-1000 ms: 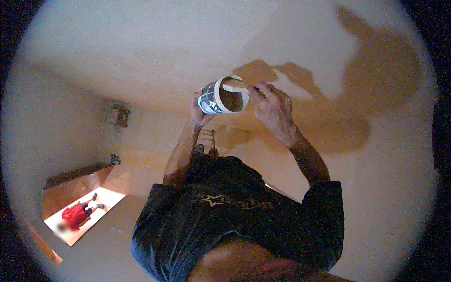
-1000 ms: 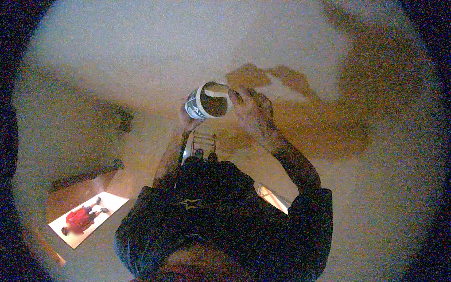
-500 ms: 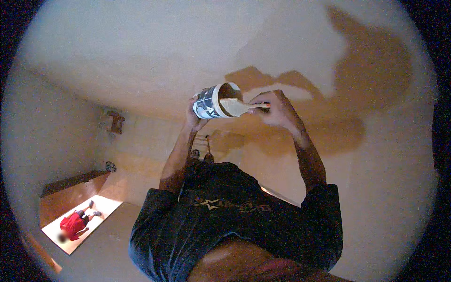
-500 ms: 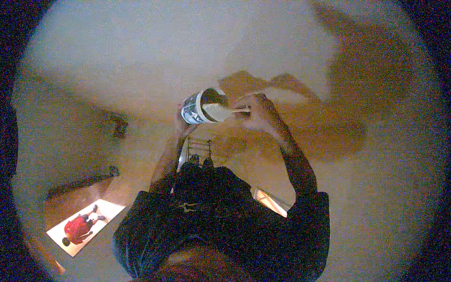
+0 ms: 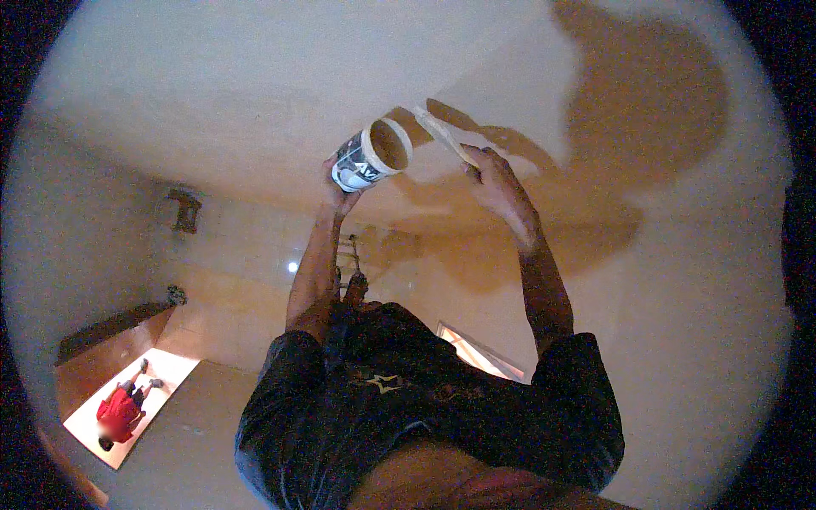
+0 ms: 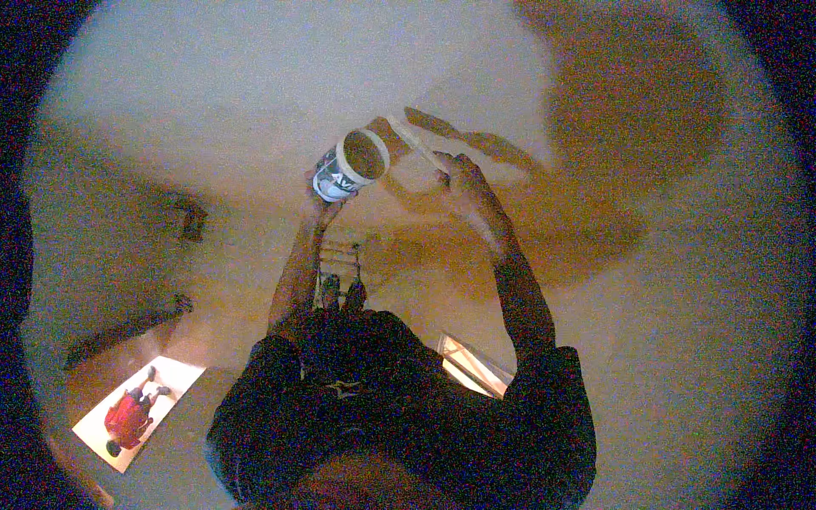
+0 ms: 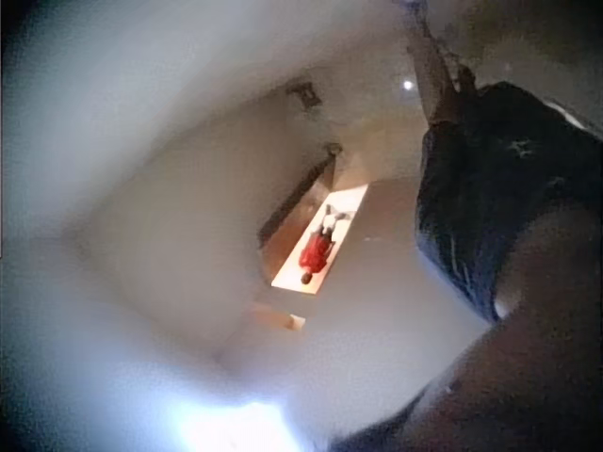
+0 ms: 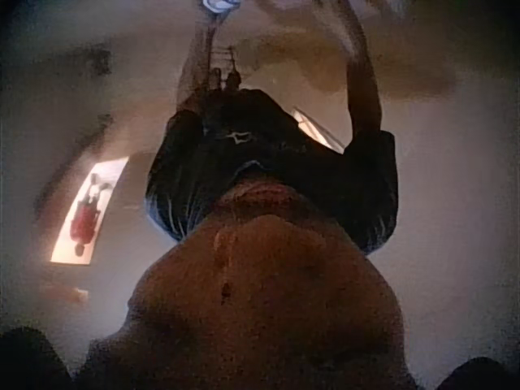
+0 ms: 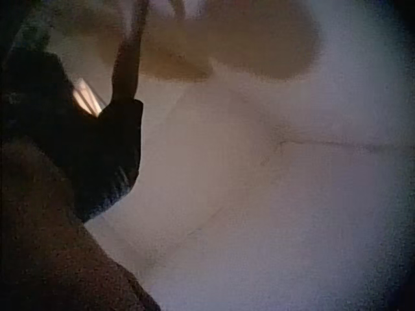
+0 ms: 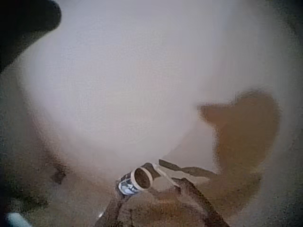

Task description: The person stands on a ladder and paints the ceiling with a brush, repeatedly dipping the brush into a paint can held in the other hand. The person applies paint in broad strokes across the ceiling surface.

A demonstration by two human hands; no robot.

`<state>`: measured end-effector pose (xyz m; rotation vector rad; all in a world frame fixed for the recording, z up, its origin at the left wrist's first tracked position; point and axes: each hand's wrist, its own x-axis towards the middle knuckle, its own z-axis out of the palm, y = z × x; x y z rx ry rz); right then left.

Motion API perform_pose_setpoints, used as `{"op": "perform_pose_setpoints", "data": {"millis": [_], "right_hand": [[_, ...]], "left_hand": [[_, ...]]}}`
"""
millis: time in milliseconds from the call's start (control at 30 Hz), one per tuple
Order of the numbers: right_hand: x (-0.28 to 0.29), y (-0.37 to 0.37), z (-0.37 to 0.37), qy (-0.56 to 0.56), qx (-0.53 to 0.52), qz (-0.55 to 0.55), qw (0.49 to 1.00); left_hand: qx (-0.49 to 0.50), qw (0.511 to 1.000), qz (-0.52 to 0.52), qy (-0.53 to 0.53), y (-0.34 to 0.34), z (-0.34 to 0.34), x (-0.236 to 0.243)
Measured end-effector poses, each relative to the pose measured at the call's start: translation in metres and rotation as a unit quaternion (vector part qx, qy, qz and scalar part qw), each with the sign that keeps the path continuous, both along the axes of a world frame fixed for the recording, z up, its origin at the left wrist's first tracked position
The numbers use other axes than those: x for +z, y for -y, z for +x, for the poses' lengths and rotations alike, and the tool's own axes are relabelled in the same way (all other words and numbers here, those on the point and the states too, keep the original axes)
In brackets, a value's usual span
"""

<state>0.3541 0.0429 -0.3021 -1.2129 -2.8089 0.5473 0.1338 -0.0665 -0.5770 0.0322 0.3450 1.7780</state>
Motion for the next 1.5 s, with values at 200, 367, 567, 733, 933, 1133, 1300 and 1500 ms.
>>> {"op": "perform_pose_setpoints", "data": {"millis": [200, 367, 567, 733, 933, 1133, 1300, 1500], "right_hand": [[0.011, -0.037, -0.027, 0.242, 0.029, 0.173, 0.954], [0.072, -0.076, -0.018, 0.204, -0.009, 0.336, 0.92], [0.202, -0.089, 0.028, 0.06, -0.034, 0.29, 0.955], [0.232, -0.073, 0.052, 0.055, -0.038, 0.223, 0.973], [0.175, -0.094, 0.049, -0.168, -0.049, 0.178, 0.968], [0.139, -0.13, 0.027, -0.392, -0.104, 0.162, 0.9], [0.151, -0.168, 0.009, -0.527, -0.117, 0.105, 0.835], [0.179, -0.215, 0.014, -0.362, 0.113, 0.221, 0.899]], "left_hand": [[0.003, 0.999, -0.02, 0.033, 0.019, 0.013, -0.015], [0.02, 0.998, -0.06, 0.003, 0.037, 0.01, -0.004], [0.056, 0.997, -0.035, 0.043, 0.05, 0.011, 0.012], [0.063, 0.994, -0.091, 0.026, 0.069, 0.028, 0.033], [0.077, 0.985, -0.154, 0.032, 0.083, 0.03, 0.071], [0.106, 0.985, -0.138, 0.009, 0.078, 0.026, 0.11], [0.135, 0.973, -0.184, 0.037, 0.068, 0.026, 0.144], [0.158, 0.97, -0.173, 0.06, 0.059, 0.035, 0.184]]}}
